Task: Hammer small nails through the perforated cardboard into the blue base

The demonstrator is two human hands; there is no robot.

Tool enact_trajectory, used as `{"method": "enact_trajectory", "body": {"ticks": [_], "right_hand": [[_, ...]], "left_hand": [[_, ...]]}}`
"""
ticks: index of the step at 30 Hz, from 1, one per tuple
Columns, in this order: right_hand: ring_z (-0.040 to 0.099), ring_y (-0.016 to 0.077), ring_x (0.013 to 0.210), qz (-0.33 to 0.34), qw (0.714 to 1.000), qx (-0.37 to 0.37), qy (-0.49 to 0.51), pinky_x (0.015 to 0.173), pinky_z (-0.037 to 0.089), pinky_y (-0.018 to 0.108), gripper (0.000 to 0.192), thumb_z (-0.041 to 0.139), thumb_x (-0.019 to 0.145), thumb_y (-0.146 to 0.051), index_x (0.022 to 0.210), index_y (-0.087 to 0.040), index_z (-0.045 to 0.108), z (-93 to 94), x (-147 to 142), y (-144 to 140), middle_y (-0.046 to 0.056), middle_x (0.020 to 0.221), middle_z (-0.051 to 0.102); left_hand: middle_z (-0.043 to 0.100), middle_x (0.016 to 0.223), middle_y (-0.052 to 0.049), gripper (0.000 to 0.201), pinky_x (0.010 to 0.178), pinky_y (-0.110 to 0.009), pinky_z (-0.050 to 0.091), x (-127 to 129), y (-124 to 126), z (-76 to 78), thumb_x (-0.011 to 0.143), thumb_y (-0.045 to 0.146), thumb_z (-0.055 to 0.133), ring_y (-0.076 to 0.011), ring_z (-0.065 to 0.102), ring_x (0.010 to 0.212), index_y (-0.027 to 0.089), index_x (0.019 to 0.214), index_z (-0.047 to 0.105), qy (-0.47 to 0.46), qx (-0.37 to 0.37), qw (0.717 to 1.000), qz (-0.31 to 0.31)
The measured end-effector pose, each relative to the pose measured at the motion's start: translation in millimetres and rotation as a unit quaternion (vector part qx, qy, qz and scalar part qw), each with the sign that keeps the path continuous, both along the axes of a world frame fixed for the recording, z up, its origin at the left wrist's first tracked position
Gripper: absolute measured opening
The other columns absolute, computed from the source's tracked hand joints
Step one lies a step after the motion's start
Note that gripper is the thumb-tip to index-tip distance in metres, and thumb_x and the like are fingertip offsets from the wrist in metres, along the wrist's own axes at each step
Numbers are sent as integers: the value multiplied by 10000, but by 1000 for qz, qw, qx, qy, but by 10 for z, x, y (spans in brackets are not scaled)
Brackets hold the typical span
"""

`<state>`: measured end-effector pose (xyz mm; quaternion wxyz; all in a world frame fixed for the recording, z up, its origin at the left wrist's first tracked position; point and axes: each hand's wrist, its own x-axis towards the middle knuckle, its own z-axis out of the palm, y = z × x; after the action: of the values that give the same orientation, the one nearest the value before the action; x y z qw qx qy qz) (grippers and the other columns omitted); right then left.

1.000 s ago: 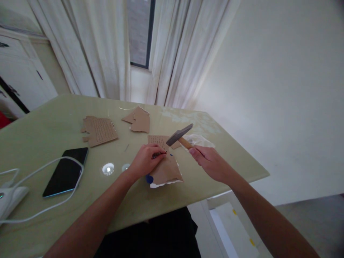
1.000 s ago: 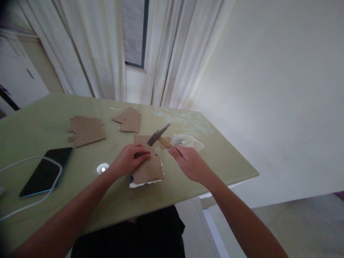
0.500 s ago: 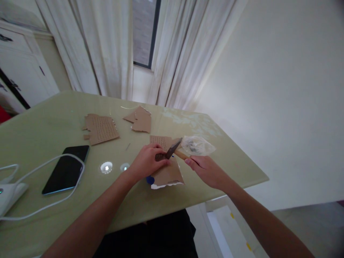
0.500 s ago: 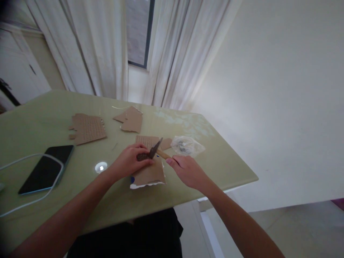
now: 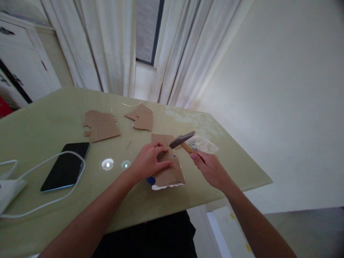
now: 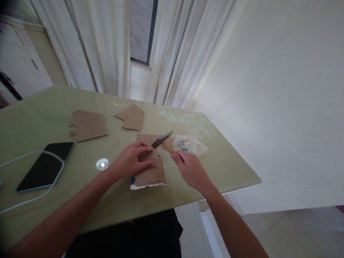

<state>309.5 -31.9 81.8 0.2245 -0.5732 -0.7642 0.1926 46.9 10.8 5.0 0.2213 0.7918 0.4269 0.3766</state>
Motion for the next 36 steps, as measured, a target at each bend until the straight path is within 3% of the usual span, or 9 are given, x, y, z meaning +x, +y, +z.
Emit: {"method": "enact_trajectory", "body": {"ticks": [3, 5, 8, 12, 19, 23, 27, 30, 36], "right_hand": [[433, 130, 541, -43, 987, 36, 150, 521, 304, 274, 562, 513, 1093, -682, 748, -239, 541, -126, 9, 148, -38, 615, 496], [354, 105, 487, -64, 960, 57, 267, 462, 266, 248, 588, 562, 1053, -741, 744, -242, 524, -266, -28, 324, -67, 584, 430], [287, 76, 440, -75, 897, 100, 424, 402, 216, 208, 640, 682, 936, -820, 724, -244, 503, -473, -114, 668, -102, 552, 365], [269, 61, 396, -86, 852, 153, 493, 366, 212, 181, 689, 688, 871, -886, 708, -247, 492, -642, -183, 1068, -123, 508, 337], [285, 66, 383, -98, 817, 184, 537, 344, 236, 171, 634, 658, 938, -836, 754, -249, 503, -765, -128, 1299, -127, 509, 339], [279, 72, 366, -96, 795, 198, 566, 316, 239, 178, 634, 647, 937, -851, 770, -256, 506, -768, -26, 1290, -131, 515, 327], [262, 70, 362, -102, 781, 207, 580, 315, 236, 179, 632, 647, 941, -849, 768, -261, 490, -752, 78, 1231, -133, 520, 312], [267, 71, 369, -101, 783, 201, 580, 322, 236, 184, 624, 662, 943, -835, 767, -257, 507, -753, 101, 1189, -128, 525, 320], [260, 68, 395, -74, 801, 187, 563, 353, 219, 187, 618, 642, 982, -800, 739, -250, 497, -747, 21, 1130, -119, 530, 306]], "left_hand": [[771, 1169, -99, 394, 947, -388, 578, -60, 72, -2, 982, 551, 749, -260, 732, 1014, 206, 1148, 838, -76, 3, 996, 36], [783, 1104, -91, 388, 873, -363, 580, -185, 168, -11, 1059, 512, 603, -236, 722, 916, 199, 1103, 829, -90, -5, 989, 118], [797, 1090, -128, 328, 926, -408, 572, -477, 326, -80, 1044, 384, 582, -290, 736, 972, 157, 1142, 797, 32, -34, 958, 283], [749, 1270, -279, 437, 1043, -548, 540, -824, 446, -271, 1002, 363, 629, -459, 697, 1241, 63, 1307, 721, 263, -97, 892, 354], [801, 1054, -210, 258, 941, -486, 574, -967, 534, -492, 1010, 262, 541, -396, 767, 1068, 157, 969, 773, 296, -150, 888, 319], [785, 1110, -218, 250, 986, -508, 560, -873, 547, -436, 1023, 255, 506, -402, 737, 1139, 157, 1024, 736, 289, -129, 895, 315], [791, 1104, -129, 299, 873, -408, 590, -549, 402, -265, 1038, 384, 555, -286, 743, 985, 180, 1189, 713, 19, -53, 958, 281], [803, 1054, -66, 281, 778, -328, 581, -267, 182, -148, 1030, 464, 643, -216, 732, 883, 226, 1139, 745, -132, -38, 968, 210], [814, 935, -40, 194, 690, -294, 547, -61, -55, -60, 954, 418, 806, -181, 712, 776, 231, 1006, 804, -149, -54, 979, 132]]}}
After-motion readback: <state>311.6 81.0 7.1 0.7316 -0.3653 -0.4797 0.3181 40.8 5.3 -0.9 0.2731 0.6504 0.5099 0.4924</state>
